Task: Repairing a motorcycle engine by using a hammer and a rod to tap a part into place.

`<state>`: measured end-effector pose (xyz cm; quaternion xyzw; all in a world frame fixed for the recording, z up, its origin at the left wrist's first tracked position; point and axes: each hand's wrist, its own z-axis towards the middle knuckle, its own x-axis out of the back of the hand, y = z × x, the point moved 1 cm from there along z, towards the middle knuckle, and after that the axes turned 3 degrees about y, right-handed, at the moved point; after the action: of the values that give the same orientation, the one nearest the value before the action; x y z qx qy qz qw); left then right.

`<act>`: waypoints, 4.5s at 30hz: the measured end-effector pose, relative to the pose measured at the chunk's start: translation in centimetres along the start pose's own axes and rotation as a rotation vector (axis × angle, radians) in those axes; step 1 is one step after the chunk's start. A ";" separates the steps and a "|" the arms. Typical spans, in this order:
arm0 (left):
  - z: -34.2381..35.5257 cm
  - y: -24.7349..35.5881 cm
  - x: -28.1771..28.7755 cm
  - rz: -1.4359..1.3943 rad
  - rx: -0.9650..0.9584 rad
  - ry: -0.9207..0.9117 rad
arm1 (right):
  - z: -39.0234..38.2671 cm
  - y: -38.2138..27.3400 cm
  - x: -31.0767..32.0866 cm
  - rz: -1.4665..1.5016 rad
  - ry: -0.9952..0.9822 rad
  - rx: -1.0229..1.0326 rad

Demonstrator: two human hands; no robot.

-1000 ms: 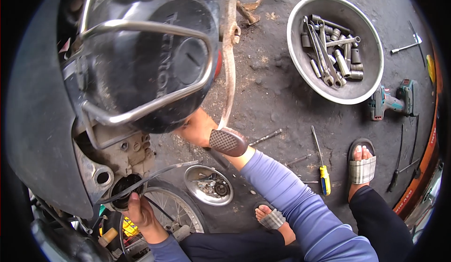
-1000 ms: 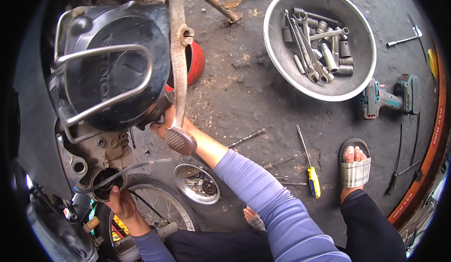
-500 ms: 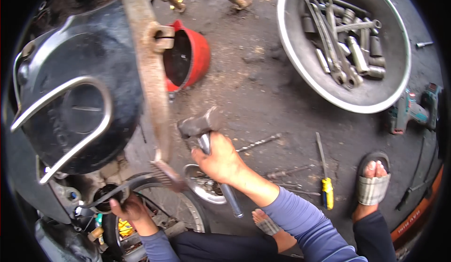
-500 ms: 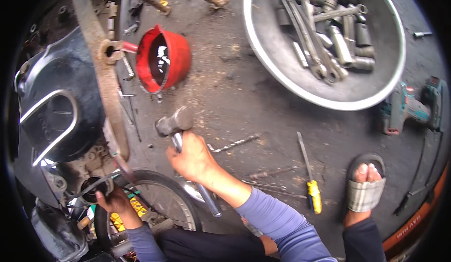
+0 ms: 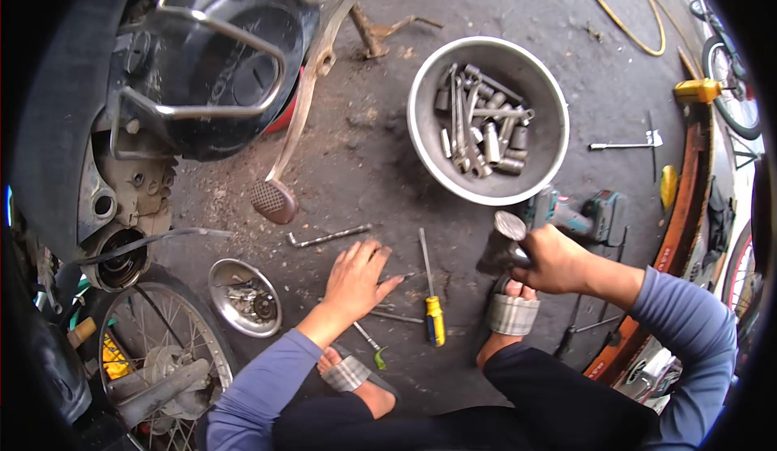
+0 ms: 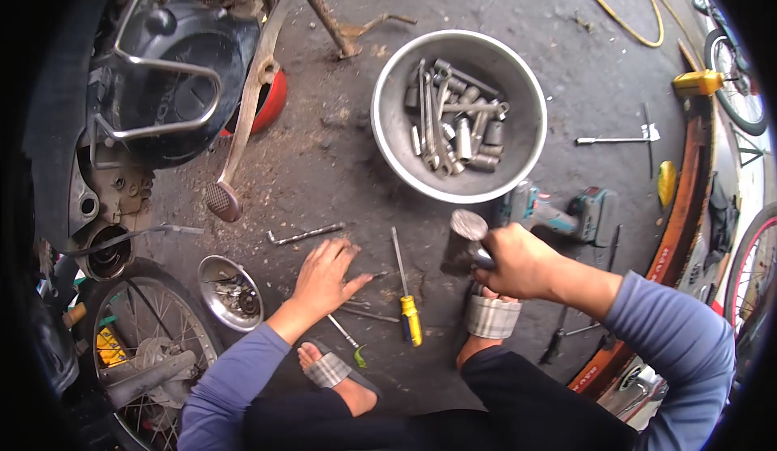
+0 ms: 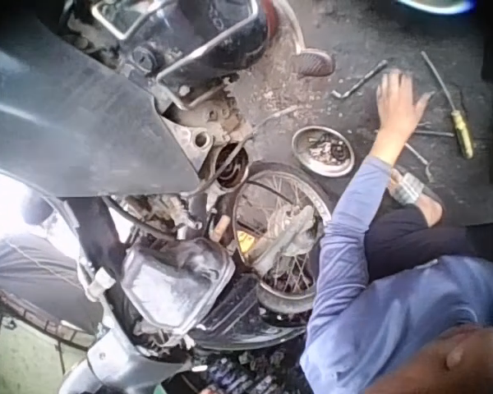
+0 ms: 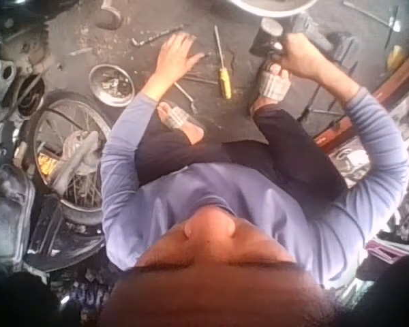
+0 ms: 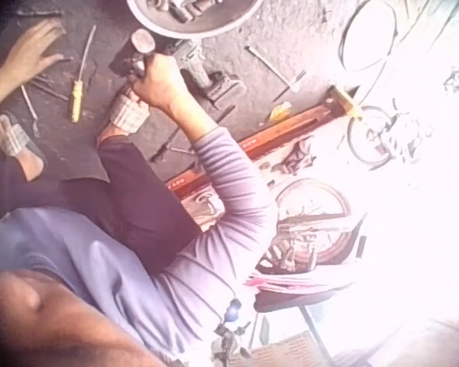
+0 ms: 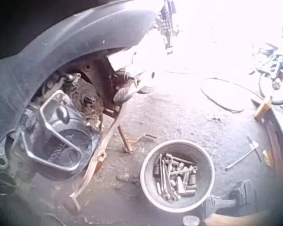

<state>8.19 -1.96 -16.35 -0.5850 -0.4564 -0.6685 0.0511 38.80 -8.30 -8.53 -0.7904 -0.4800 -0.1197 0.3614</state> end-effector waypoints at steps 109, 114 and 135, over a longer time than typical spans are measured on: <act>16.5 -7.9 11.3 -1.190 0.335 0.484 | 25.3 -9.0 3.2 1.523 0.221 0.256; 16.6 -8.2 10.9 -1.248 0.304 0.495 | 25.9 -8.6 3.7 1.537 0.278 0.233; 16.3 -9.8 10.3 -1.244 0.205 0.442 | 26.1 -8.9 3.4 1.586 0.182 0.223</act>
<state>11.13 19.40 -14.87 -0.0538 -0.7488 -0.6308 -0.1964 28.87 14.39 -21.16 -0.8422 0.2462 0.1570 0.4532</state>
